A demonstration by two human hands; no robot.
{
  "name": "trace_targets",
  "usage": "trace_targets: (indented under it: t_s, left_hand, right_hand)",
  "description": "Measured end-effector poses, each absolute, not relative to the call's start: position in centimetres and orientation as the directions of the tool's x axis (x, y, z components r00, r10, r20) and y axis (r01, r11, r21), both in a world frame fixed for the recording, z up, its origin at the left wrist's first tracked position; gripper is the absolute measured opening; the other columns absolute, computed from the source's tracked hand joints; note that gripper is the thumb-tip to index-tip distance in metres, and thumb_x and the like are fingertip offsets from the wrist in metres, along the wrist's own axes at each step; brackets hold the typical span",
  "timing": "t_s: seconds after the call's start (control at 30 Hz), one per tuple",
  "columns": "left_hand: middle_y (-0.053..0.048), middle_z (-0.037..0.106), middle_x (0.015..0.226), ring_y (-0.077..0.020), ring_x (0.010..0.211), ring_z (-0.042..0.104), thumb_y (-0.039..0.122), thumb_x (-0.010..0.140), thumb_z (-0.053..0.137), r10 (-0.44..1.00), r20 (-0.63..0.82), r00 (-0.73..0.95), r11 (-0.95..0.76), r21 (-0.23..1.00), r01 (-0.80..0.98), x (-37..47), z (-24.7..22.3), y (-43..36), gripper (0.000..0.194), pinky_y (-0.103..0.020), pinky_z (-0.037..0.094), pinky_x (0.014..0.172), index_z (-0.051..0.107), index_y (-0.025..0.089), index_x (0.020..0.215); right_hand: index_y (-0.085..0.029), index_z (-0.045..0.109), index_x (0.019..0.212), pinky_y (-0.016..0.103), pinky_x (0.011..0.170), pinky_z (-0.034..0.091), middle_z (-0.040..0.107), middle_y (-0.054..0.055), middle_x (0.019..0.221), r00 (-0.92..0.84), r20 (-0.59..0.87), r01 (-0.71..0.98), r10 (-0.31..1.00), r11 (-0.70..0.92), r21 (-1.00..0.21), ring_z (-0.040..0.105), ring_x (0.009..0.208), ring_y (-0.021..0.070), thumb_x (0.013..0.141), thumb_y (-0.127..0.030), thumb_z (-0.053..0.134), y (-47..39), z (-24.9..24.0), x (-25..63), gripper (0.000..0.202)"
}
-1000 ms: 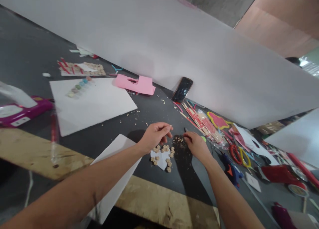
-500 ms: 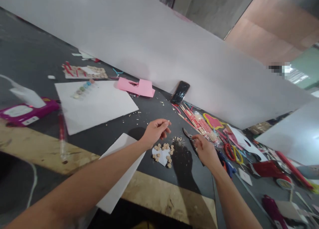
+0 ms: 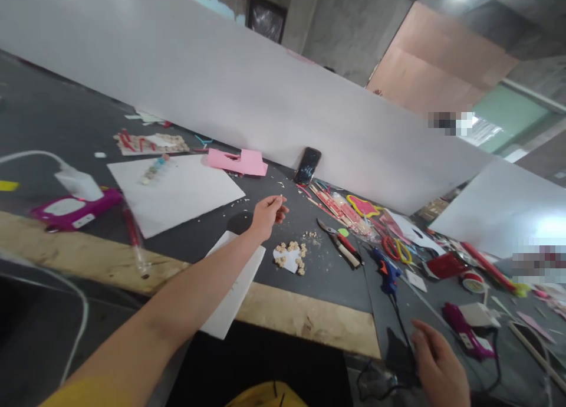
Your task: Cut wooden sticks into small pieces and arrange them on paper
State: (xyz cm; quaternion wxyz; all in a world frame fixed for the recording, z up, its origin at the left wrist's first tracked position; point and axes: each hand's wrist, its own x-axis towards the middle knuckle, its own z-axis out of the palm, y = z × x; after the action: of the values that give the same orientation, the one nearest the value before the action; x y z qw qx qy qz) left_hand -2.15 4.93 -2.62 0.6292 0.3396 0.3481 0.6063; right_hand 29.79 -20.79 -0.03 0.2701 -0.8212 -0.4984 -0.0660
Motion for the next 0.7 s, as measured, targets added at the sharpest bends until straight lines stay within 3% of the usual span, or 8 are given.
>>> trace_targets:
  t_s: [0.23,0.4,0.7]
  left_hand:
    - [0.001,0.058,0.073,-0.0064,0.051,0.052,0.028,0.088,0.050,0.990,-0.080,0.112,0.125,0.860,-0.495,-1.7,-2.6,4.5,0.019,-0.019,0.045,0.045,0.057,0.011,0.093]
    - [0.002,0.058,0.059,-0.0044,0.041,0.048,0.029,0.079,0.060,0.990,-0.099,0.102,0.138,0.833,-0.536,-1.9,-2.5,4.5,0.016,-0.014,0.034,0.037,0.058,0.013,0.084]
    - [0.000,0.060,0.057,-0.0046,0.040,0.048,0.028,0.074,0.064,0.986,-0.111,0.127,0.164,0.815,-0.556,-1.9,-2.6,4.2,0.017,-0.013,0.034,0.037,0.060,0.014,0.082]
  right_hand:
    - [-0.018,0.061,0.093,0.032,0.060,0.047,0.067,0.009,0.079,0.502,0.467,0.851,0.727,-0.320,-0.417,0.062,0.067,0.0226,0.075,-0.045,0.040,-18.8,-3.0,29.8,0.039]
    - [-0.018,0.061,0.092,0.030,0.060,0.047,0.067,0.009,0.081,0.463,0.505,0.870,0.728,-0.266,-0.415,0.063,0.068,0.0215,0.078,-0.044,0.041,-19.2,-4.0,29.7,0.035]
    - [-0.020,0.060,0.092,0.030,0.068,0.049,0.068,0.008,0.087,0.413,0.474,0.878,0.778,-0.202,-0.433,0.064,0.076,0.0207,0.080,-0.039,0.042,-19.3,-4.6,30.0,0.028]
